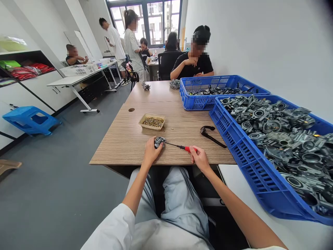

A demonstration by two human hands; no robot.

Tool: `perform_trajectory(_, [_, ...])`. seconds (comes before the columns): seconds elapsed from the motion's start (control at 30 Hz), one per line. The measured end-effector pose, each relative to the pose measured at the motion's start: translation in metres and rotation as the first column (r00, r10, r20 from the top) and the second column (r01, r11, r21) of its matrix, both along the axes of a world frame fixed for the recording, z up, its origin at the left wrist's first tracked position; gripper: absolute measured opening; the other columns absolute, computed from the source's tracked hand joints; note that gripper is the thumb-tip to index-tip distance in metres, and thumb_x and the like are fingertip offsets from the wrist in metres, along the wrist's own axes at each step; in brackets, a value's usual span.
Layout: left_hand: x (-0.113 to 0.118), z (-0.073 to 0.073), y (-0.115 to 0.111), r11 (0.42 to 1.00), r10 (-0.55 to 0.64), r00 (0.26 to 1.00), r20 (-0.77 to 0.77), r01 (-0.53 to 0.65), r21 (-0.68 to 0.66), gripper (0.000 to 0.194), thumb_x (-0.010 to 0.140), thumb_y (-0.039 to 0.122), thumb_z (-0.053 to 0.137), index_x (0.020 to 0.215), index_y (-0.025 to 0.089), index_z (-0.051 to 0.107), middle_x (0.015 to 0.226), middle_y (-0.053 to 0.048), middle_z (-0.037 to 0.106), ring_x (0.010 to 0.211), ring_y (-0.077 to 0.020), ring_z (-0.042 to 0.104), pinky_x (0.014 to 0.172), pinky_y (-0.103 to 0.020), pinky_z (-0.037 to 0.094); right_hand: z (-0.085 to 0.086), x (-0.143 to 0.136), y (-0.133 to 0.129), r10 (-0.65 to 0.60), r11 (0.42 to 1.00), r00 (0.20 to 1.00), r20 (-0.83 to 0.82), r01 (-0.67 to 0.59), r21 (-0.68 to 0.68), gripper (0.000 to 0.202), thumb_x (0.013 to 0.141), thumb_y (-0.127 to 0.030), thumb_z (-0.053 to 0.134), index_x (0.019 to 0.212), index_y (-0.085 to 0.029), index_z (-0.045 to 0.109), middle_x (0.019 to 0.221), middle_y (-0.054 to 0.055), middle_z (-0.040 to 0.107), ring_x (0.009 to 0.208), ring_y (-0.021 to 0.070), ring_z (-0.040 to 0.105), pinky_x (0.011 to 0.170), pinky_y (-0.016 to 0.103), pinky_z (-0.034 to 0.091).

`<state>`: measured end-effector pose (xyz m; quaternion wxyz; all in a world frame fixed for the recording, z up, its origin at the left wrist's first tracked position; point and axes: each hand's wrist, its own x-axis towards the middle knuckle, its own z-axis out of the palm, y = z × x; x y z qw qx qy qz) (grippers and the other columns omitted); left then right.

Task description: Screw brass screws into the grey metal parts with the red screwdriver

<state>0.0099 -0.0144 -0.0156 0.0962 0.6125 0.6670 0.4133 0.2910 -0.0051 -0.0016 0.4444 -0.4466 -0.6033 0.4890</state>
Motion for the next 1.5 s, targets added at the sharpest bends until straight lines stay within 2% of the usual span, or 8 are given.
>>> perform_trajectory(0.47, [0.002,0.006,-0.002,1.000,-0.004,0.999,-0.042,0.003,-0.027,0.030,0.094,0.042,0.064,0.116,0.022,0.059,0.110,-0.010,0.069,0.106,-0.0278,0.065,0.094,-0.042,0.050,0.003,-0.002,-0.001,0.008,0.999,1.000,0.025,-0.007,-0.032,0.055,0.092,-0.075,0.055,0.076,-0.023,0.058,0.045,-0.006,0.045,0.037,0.0132,0.042,0.041,0.027,0.037])
perform_trajectory(0.73, [0.003,0.007,-0.003,0.999,0.001,0.998,-0.061,-0.003,-0.036,0.027,0.095,0.043,0.062,0.112,0.022,0.059,0.108,-0.010,0.069,0.105,-0.0279,0.064,0.091,-0.041,0.049,0.005,-0.002,-0.003,0.017,1.000,0.998,0.053,-0.018,0.017,0.047,0.096,-0.066,0.057,0.077,-0.023,0.057,0.046,-0.006,0.046,0.039,0.0129,0.044,0.043,0.026,0.036])
perform_trajectory(1.17, [0.001,0.008,-0.003,1.000,-0.006,0.998,-0.065,0.004,-0.031,0.024,0.096,0.043,0.061,0.108,0.023,0.057,0.104,-0.009,0.068,0.101,-0.0274,0.064,0.088,-0.039,0.048,0.003,-0.002,-0.005,-0.002,0.996,0.985,0.170,-0.013,0.088,0.047,0.097,-0.064,0.056,0.075,-0.023,0.061,0.047,-0.005,0.048,0.042,0.0136,0.044,0.046,0.027,0.038])
perform_trajectory(1.33, [0.000,0.008,-0.003,0.999,-0.032,0.997,-0.072,0.029,-0.030,0.020,0.096,0.042,0.060,0.103,0.023,0.058,0.097,-0.007,0.068,0.096,-0.0264,0.064,0.084,-0.037,0.047,0.006,-0.002,-0.005,0.018,0.999,0.990,0.140,-0.024,0.044,0.050,0.095,-0.067,0.056,0.072,-0.023,0.058,0.046,-0.005,0.048,0.041,0.0139,0.045,0.046,0.027,0.039])
perform_trajectory(1.5, [0.000,0.007,-0.002,0.999,-0.018,0.996,-0.082,0.015,-0.037,0.022,0.095,0.042,0.060,0.106,0.023,0.059,0.100,-0.008,0.068,0.098,-0.0272,0.064,0.086,-0.038,0.048,0.011,-0.003,-0.004,0.037,0.999,0.994,0.106,-0.036,-0.009,0.055,0.094,-0.072,0.054,0.067,-0.024,0.052,0.042,-0.005,0.046,0.037,0.0133,0.041,0.041,0.027,0.035])
